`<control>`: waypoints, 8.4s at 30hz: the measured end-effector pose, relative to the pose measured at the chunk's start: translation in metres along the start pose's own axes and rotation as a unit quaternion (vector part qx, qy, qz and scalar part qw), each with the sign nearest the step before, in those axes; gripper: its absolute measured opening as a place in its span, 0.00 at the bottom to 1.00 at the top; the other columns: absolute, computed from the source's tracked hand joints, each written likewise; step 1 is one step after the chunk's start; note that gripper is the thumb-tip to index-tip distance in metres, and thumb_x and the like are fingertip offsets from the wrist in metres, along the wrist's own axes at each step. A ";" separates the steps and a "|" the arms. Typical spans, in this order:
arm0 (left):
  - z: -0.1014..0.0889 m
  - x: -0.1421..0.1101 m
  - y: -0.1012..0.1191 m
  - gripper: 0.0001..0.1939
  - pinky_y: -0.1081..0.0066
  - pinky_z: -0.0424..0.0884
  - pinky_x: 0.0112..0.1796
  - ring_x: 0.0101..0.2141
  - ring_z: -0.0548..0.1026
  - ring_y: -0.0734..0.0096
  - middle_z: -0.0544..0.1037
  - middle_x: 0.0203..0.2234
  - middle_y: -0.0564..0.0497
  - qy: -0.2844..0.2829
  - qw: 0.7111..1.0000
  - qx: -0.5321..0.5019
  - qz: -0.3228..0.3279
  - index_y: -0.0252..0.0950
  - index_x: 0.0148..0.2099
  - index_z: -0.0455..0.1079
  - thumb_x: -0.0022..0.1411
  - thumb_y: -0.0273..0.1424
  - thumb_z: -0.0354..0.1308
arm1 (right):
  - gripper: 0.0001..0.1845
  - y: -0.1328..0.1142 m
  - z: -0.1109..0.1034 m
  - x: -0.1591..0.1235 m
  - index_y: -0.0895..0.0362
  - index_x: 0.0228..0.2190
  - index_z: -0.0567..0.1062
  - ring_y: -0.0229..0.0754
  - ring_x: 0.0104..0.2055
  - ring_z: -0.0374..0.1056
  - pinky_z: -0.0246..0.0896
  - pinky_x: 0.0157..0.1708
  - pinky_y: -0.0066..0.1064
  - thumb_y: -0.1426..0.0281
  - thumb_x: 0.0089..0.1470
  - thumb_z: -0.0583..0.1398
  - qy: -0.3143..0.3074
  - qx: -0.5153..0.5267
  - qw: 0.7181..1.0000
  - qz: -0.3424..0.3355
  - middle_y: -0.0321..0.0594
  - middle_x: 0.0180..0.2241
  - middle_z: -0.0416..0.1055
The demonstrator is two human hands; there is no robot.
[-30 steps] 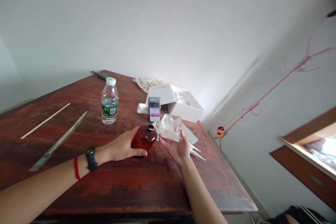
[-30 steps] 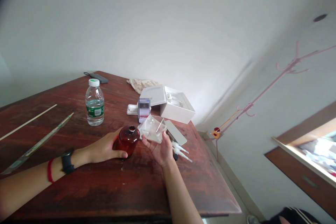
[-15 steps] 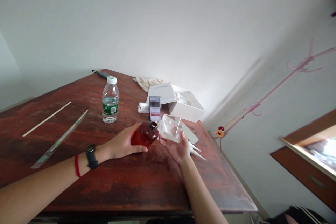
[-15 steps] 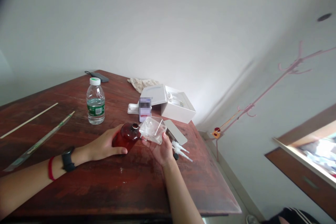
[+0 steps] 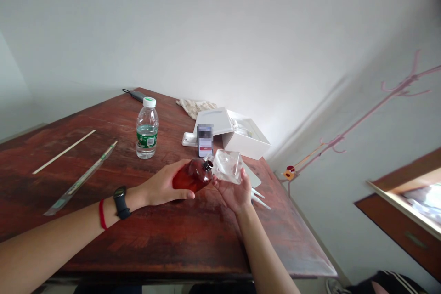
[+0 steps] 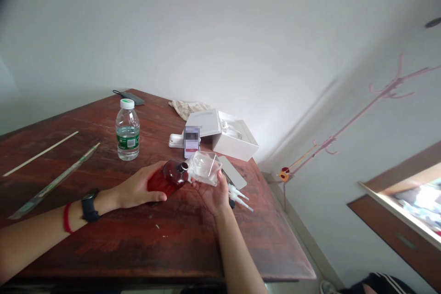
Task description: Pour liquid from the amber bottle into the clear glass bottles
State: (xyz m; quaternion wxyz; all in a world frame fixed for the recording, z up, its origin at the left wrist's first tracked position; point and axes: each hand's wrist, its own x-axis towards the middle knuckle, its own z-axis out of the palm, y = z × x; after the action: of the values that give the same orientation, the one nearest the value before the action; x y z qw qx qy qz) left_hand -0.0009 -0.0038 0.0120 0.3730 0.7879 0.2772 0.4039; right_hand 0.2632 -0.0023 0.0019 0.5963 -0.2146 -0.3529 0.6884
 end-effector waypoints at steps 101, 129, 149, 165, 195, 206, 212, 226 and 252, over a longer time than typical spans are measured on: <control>0.002 -0.001 -0.001 0.39 0.52 0.74 0.57 0.56 0.80 0.44 0.80 0.59 0.41 0.015 0.996 0.064 -0.060 0.40 0.68 0.68 0.61 0.51 0.72 | 0.52 -0.015 -0.006 -0.002 0.44 0.66 0.70 0.57 0.64 0.71 0.65 0.65 0.49 0.62 0.41 0.79 0.014 -0.181 0.978 -0.106 0.42 0.62 0.76; 0.002 -0.001 -0.001 0.38 0.53 0.75 0.56 0.55 0.81 0.45 0.81 0.59 0.42 0.010 0.996 0.067 -0.056 0.41 0.68 0.68 0.62 0.51 0.71 | 0.55 -0.015 -0.006 -0.002 0.42 0.69 0.66 0.58 0.64 0.72 0.55 0.71 0.56 0.58 0.42 0.78 0.012 -0.206 0.972 -0.112 0.41 0.62 0.76; 0.001 -0.001 -0.001 0.38 0.52 0.74 0.57 0.56 0.80 0.45 0.80 0.60 0.41 0.002 0.996 0.062 -0.062 0.41 0.69 0.67 0.63 0.51 0.71 | 0.52 -0.015 -0.008 -0.002 0.43 0.68 0.68 0.56 0.63 0.72 0.55 0.71 0.54 0.60 0.43 0.78 0.008 -0.211 0.971 -0.114 0.40 0.61 0.77; 0.001 -0.001 -0.001 0.39 0.53 0.75 0.57 0.56 0.80 0.45 0.80 0.60 0.41 0.004 0.996 0.063 -0.065 0.41 0.68 0.67 0.62 0.51 0.71 | 0.53 -0.016 -0.005 -0.003 0.44 0.68 0.68 0.59 0.66 0.69 0.58 0.70 0.55 0.60 0.43 0.79 0.012 -0.208 0.971 -0.118 0.43 0.62 0.76; 0.001 -0.001 0.001 0.38 0.51 0.74 0.59 0.57 0.79 0.44 0.80 0.60 0.40 0.002 0.996 0.058 -0.063 0.41 0.68 0.67 0.62 0.51 0.71 | 0.48 -0.018 -0.006 -0.003 0.44 0.63 0.72 0.59 0.66 0.67 0.64 0.66 0.56 0.60 0.42 0.79 0.016 -0.229 0.965 -0.123 0.43 0.62 0.73; 0.001 -0.001 0.000 0.38 0.52 0.74 0.58 0.57 0.80 0.45 0.80 0.60 0.41 -0.002 0.997 0.058 -0.059 0.41 0.68 0.67 0.63 0.52 0.70 | 0.37 -0.016 -0.005 -0.003 0.42 0.51 0.70 0.49 0.48 0.73 0.71 0.51 0.42 0.62 0.42 0.78 0.019 -0.213 0.968 -0.132 0.36 0.49 0.76; 0.001 -0.001 0.001 0.38 0.52 0.75 0.57 0.56 0.80 0.44 0.80 0.60 0.41 -0.002 0.996 0.061 -0.063 0.41 0.68 0.67 0.63 0.51 0.71 | 0.36 -0.018 -0.003 -0.003 0.42 0.50 0.71 0.49 0.48 0.74 0.71 0.51 0.43 0.63 0.42 0.78 0.018 -0.211 0.968 -0.132 0.37 0.48 0.77; 0.001 -0.001 -0.003 0.38 0.53 0.74 0.58 0.58 0.79 0.45 0.79 0.61 0.42 -0.003 0.996 0.059 -0.061 0.41 0.68 0.67 0.63 0.51 0.71 | 0.34 -0.018 -0.004 -0.002 0.44 0.47 0.76 0.46 0.45 0.77 0.74 0.49 0.39 0.63 0.40 0.80 0.021 -0.195 0.970 -0.143 0.35 0.44 0.80; 0.002 -0.001 -0.004 0.38 0.53 0.74 0.58 0.57 0.80 0.45 0.79 0.61 0.41 0.000 0.997 0.062 -0.052 0.42 0.69 0.66 0.63 0.50 0.71 | 0.33 -0.018 -0.001 -0.003 0.43 0.49 0.76 0.48 0.47 0.78 0.74 0.49 0.39 0.63 0.41 0.80 0.020 -0.196 0.968 -0.154 0.38 0.48 0.82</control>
State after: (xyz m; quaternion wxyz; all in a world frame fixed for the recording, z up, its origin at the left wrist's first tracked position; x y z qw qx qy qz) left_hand -0.0006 -0.0032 0.0073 0.3440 0.7940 0.3420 0.3663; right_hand 0.2763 -0.0045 0.0146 0.6482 -0.2838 -0.4978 0.5015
